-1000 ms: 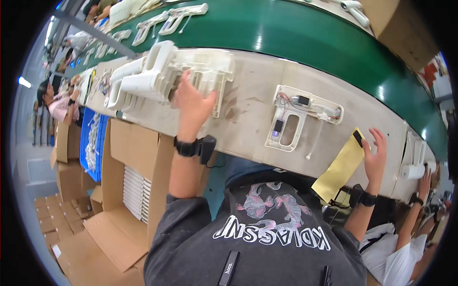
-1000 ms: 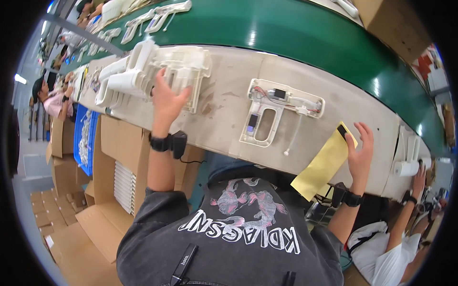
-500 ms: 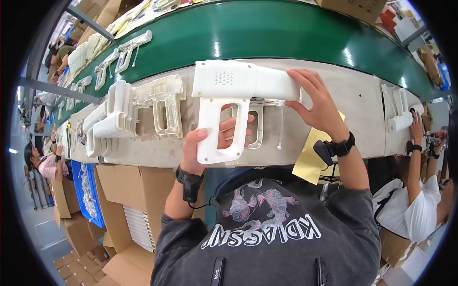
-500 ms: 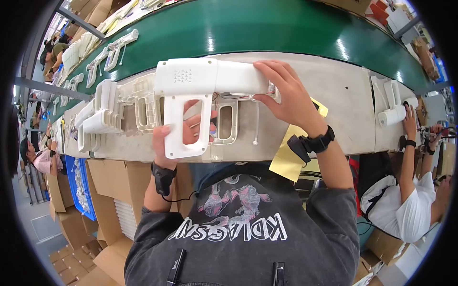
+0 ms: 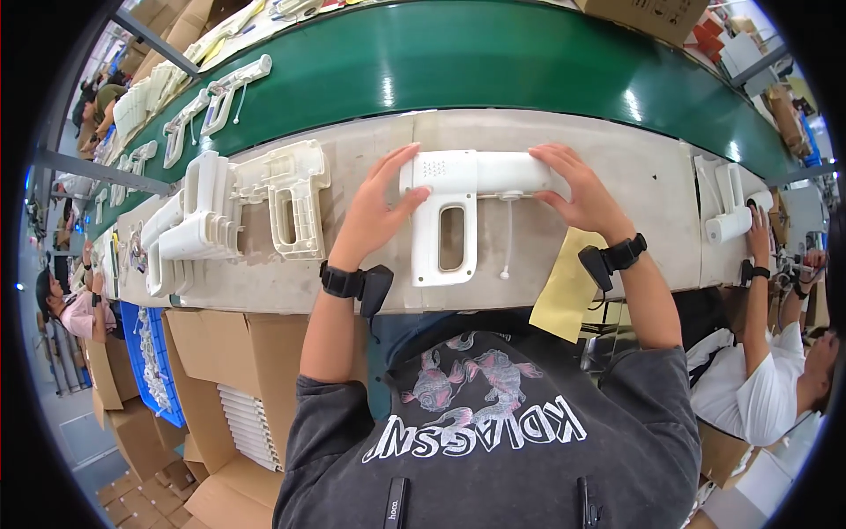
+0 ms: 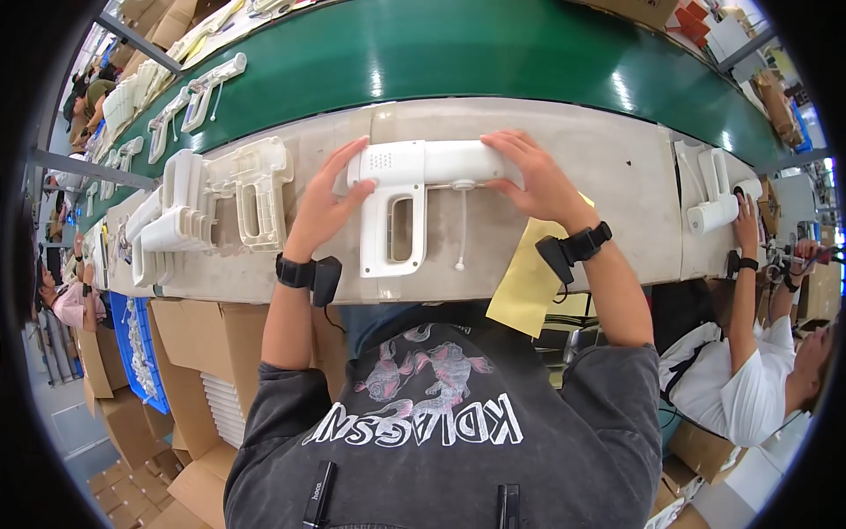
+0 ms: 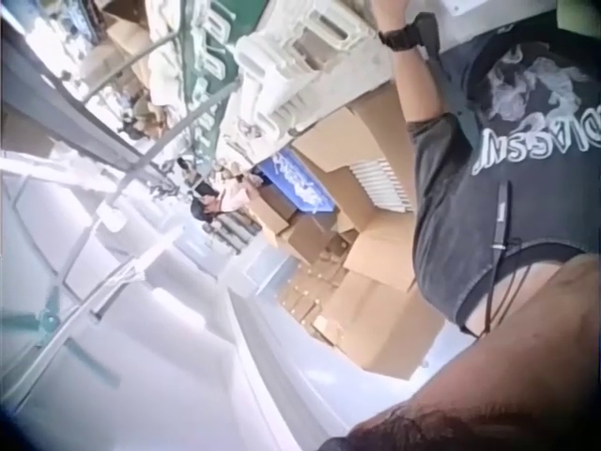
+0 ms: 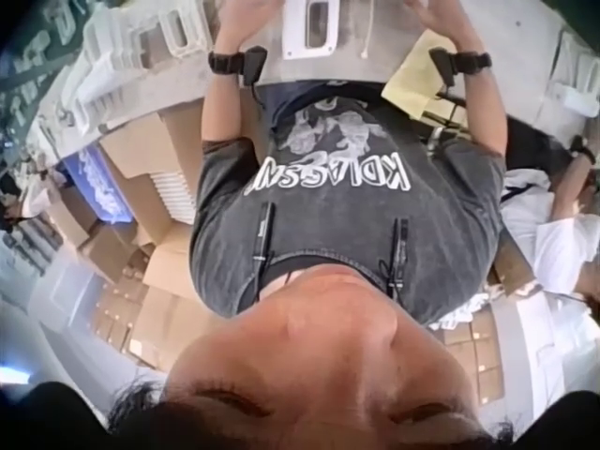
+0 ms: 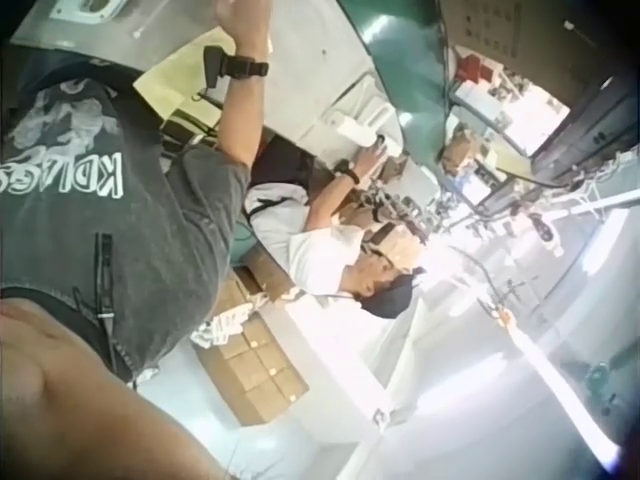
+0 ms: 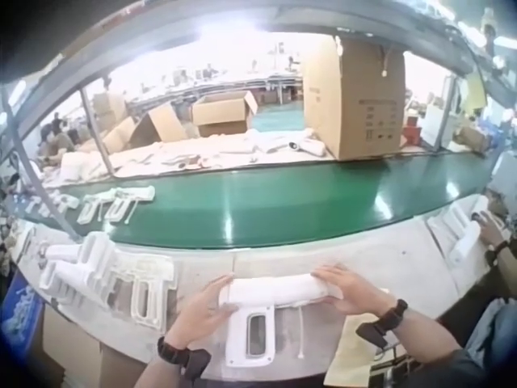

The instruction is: The person peels the backing from a foam pad, presses it onto the motor inside a white plastic housing, and snaps a matching cover over it. They then place the assembled unit into a box and retrieve a new housing to repeat the process.

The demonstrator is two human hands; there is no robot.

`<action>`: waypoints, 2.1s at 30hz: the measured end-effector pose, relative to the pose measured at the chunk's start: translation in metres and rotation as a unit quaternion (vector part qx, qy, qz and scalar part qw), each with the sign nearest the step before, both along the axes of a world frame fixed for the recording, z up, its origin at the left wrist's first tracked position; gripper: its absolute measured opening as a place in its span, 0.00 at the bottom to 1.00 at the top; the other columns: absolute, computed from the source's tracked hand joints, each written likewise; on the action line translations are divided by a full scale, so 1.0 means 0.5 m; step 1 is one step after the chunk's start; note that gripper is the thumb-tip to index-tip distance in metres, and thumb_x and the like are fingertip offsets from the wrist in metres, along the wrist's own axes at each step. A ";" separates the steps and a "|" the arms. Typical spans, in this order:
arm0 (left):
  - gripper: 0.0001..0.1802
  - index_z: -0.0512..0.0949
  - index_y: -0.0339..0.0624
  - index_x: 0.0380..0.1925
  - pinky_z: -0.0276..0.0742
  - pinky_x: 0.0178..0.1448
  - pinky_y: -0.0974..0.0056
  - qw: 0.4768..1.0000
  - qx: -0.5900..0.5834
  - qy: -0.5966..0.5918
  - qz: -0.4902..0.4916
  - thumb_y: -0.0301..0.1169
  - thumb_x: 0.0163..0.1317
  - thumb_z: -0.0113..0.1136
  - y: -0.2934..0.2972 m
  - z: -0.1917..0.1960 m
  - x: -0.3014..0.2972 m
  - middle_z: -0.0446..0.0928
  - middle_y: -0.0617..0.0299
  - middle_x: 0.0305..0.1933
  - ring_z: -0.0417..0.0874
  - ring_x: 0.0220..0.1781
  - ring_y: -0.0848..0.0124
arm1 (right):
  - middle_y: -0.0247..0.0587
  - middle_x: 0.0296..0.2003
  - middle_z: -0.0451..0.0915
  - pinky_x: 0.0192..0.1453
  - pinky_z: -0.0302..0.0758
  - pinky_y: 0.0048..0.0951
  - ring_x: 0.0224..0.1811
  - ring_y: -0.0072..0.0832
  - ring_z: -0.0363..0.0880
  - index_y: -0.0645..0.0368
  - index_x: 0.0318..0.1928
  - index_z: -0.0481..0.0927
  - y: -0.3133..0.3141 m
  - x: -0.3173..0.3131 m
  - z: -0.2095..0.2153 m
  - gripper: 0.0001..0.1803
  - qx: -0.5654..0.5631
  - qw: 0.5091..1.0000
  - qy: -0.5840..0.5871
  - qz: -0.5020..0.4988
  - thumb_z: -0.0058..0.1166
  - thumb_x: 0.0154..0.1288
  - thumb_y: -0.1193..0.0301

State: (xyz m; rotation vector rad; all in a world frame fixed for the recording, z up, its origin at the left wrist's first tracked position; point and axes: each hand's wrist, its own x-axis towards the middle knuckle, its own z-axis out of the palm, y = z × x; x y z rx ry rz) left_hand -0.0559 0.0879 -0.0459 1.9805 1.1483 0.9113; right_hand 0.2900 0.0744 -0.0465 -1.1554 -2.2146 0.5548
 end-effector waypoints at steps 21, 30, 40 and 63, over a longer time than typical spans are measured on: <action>0.27 0.70 0.43 0.61 0.70 0.67 0.54 0.993 -0.115 0.032 -0.017 0.27 0.63 0.66 0.011 -0.024 0.017 0.72 0.46 0.63 0.73 0.65 0.51 | 0.44 0.61 0.77 0.73 0.65 0.42 0.65 0.43 0.71 0.56 0.64 0.75 0.031 0.007 -0.040 0.27 -0.091 0.996 0.021 -0.017 0.64 0.66 0.65; 0.34 0.68 0.41 0.65 0.75 0.64 0.59 0.987 -0.116 -0.105 -0.029 0.23 0.58 0.70 -0.010 0.007 0.045 0.73 0.56 0.65 0.76 0.65 0.63 | 0.41 0.60 0.72 0.62 0.77 0.32 0.58 0.28 0.76 0.58 0.70 0.63 -0.045 0.038 0.007 0.34 -0.259 0.913 0.311 -0.041 0.62 0.69 0.69; 0.24 0.69 0.36 0.65 0.73 0.62 0.64 0.964 -0.145 -0.220 -0.031 0.26 0.70 0.59 -0.069 0.079 0.069 0.69 0.55 0.70 0.73 0.68 0.63 | 0.40 0.57 0.76 0.57 0.80 0.43 0.56 0.32 0.78 0.61 0.65 0.69 -0.195 0.393 0.023 0.25 -0.076 0.726 0.565 -0.384 0.55 0.73 0.67; 0.18 0.75 0.34 0.58 0.76 0.57 0.65 0.946 -0.262 -0.189 0.003 0.29 0.72 0.59 -0.141 0.007 0.039 0.76 0.58 0.59 0.80 0.58 0.66 | 0.48 0.54 0.74 0.41 0.84 0.46 0.52 0.42 0.78 0.58 0.61 0.66 -0.192 0.642 -0.168 0.33 0.066 0.505 0.612 -0.605 0.71 0.60 0.69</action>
